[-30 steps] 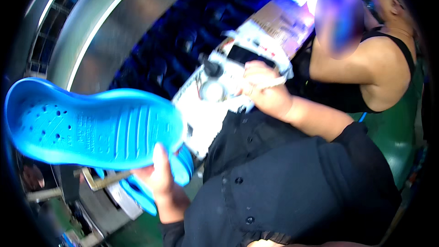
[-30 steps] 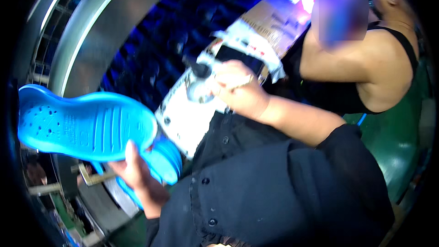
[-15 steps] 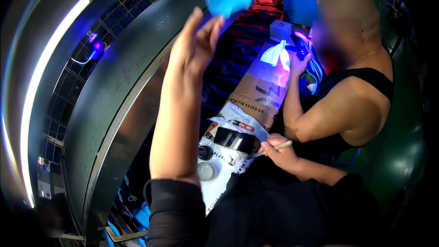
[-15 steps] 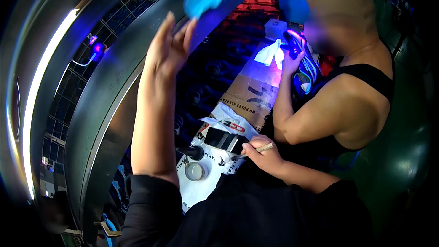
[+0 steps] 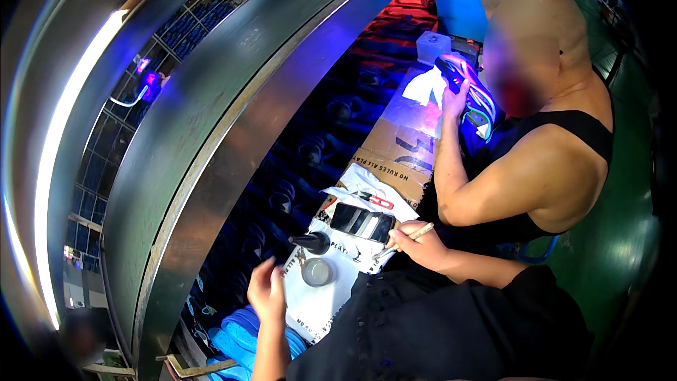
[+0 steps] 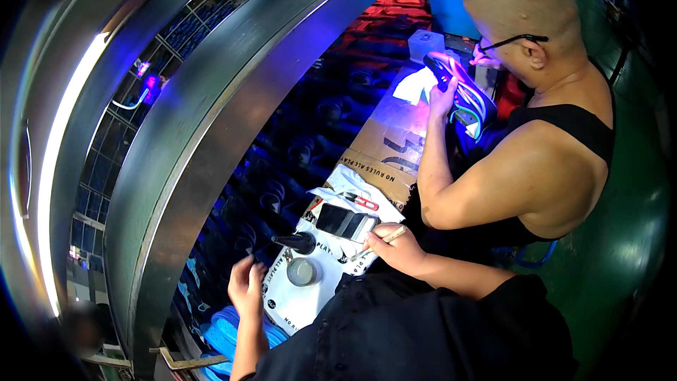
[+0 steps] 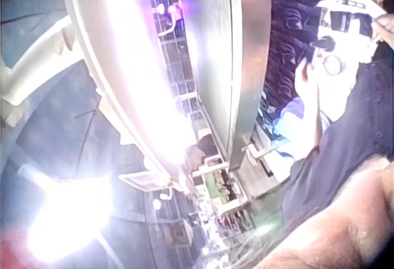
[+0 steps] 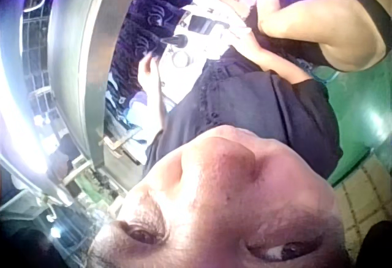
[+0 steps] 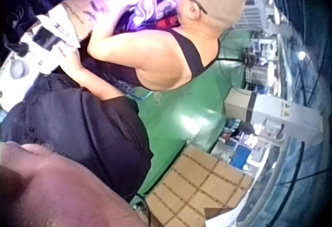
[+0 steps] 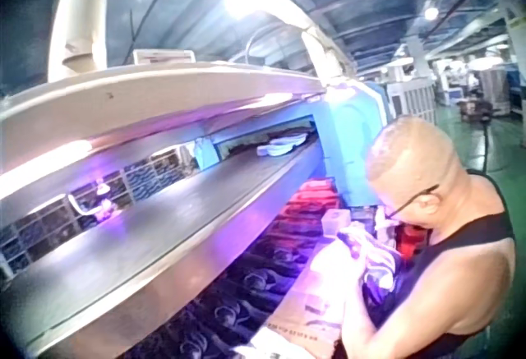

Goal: The person paints the soles of blue clog-style shoes using a small brush and a container of white paint. They repeatedly dip the brush into the paint and apply it to the textured bottom of the shoes, handling them one at a time from a stack.

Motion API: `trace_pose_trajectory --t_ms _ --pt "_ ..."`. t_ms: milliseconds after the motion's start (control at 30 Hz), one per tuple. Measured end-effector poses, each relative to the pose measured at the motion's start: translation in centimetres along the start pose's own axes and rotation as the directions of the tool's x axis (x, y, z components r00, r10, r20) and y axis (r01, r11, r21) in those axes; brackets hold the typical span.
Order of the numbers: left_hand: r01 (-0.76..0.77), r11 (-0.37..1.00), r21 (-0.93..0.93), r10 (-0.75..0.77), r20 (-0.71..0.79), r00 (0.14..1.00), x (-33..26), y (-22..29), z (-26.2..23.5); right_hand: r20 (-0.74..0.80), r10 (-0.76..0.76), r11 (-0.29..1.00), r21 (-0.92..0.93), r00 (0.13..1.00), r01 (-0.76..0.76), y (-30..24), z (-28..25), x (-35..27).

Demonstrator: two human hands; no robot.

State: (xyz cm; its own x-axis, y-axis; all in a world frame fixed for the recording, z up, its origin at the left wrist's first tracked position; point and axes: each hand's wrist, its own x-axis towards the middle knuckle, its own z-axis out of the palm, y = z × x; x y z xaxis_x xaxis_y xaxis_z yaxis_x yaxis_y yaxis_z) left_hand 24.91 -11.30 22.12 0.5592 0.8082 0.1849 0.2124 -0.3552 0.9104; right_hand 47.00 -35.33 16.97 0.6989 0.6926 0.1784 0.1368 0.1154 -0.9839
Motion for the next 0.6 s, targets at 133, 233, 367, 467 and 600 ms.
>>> trace_pose_trajectory --t_ms 133,233,367,467,600 --pt "0.011 0.685 0.729 0.244 -0.244 0.938 -8.2 -6.6 -11.0 0.093 0.087 0.996 0.010 0.992 -0.088 -0.3 2.6 0.5" --pt "0.273 0.594 0.757 -0.002 -0.337 0.941 -13.2 -9.0 -14.2 0.187 0.116 0.993 -0.009 0.975 -0.117 0.7 5.4 0.8" --pt "0.302 0.447 0.842 -0.083 -0.297 0.951 -15.5 -10.6 -14.3 0.264 0.093 0.996 -0.032 0.960 -0.088 0.6 9.0 0.9" --pt "0.362 0.587 0.724 -0.015 -0.438 0.899 -13.8 -10.4 -13.9 0.244 0.148 0.989 -0.018 0.958 -0.148 0.5 10.1 0.5" --pt "0.585 0.466 0.663 -0.289 -0.512 0.809 -14.7 -10.0 -16.2 0.203 0.217 0.975 -0.094 0.955 -0.202 0.8 10.6 1.3"
